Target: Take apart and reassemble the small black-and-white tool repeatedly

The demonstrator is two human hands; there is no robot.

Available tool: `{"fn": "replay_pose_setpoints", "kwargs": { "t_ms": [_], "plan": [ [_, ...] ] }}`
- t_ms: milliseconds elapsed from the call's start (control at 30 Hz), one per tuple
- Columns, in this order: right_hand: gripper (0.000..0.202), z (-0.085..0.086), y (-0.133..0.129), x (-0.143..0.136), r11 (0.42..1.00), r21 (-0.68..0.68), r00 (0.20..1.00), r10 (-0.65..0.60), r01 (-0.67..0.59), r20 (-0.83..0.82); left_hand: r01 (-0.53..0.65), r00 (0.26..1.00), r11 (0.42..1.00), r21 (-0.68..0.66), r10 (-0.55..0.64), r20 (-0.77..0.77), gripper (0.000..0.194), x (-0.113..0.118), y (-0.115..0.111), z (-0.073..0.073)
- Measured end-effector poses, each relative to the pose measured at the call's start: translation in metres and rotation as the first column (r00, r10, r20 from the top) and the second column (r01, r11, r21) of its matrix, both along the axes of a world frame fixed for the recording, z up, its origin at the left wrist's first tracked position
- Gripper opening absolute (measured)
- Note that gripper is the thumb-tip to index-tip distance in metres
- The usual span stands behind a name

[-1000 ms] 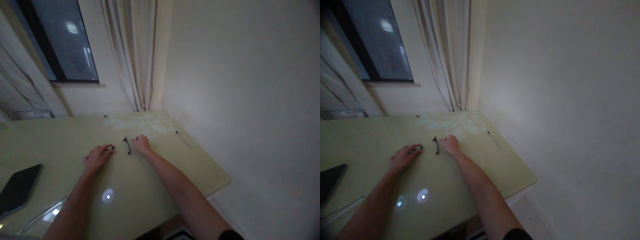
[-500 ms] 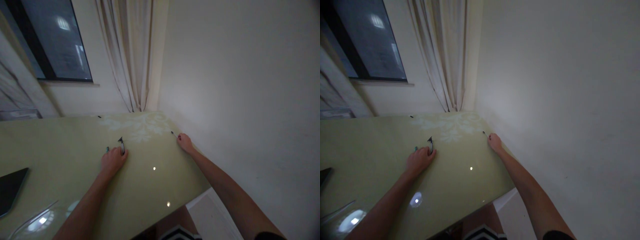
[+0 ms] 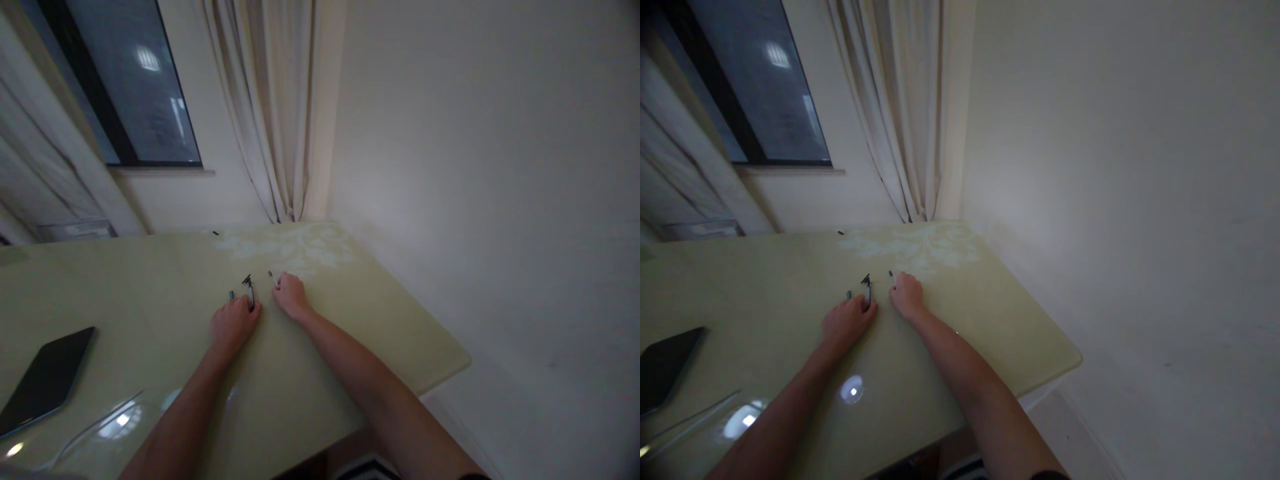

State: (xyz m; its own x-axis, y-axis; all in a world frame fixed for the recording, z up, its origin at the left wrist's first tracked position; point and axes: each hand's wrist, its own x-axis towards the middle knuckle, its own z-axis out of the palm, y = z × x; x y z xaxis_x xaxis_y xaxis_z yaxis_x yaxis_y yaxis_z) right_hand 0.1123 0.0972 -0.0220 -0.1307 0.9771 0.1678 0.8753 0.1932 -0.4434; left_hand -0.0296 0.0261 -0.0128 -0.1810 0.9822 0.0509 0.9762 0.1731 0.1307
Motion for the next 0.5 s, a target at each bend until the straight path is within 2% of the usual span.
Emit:
{"fn": "replay_pose_setpoints", "kwargs": {
  "t_ms": [200, 500],
  "plan": [
    [0.035, 0.0036, -0.0054, -0.0075, 0.998, -0.047, 0.998, -0.044, 0.046, 0.046, 0.002, 1.000, 1.000, -0.007, -0.002, 0.009, 0.052, 0.0007, 0.0010, -0.0009],
    [0.036, 0.0000, 0.0011, -0.0092, 0.997, -0.064, 0.997, -0.041, 0.046, 0.071, -0.015, 1.000, 1.000, -0.020, 0.015, 0.013, 0.058, -0.0007, 0.0035, -0.0020]
  ]
}}
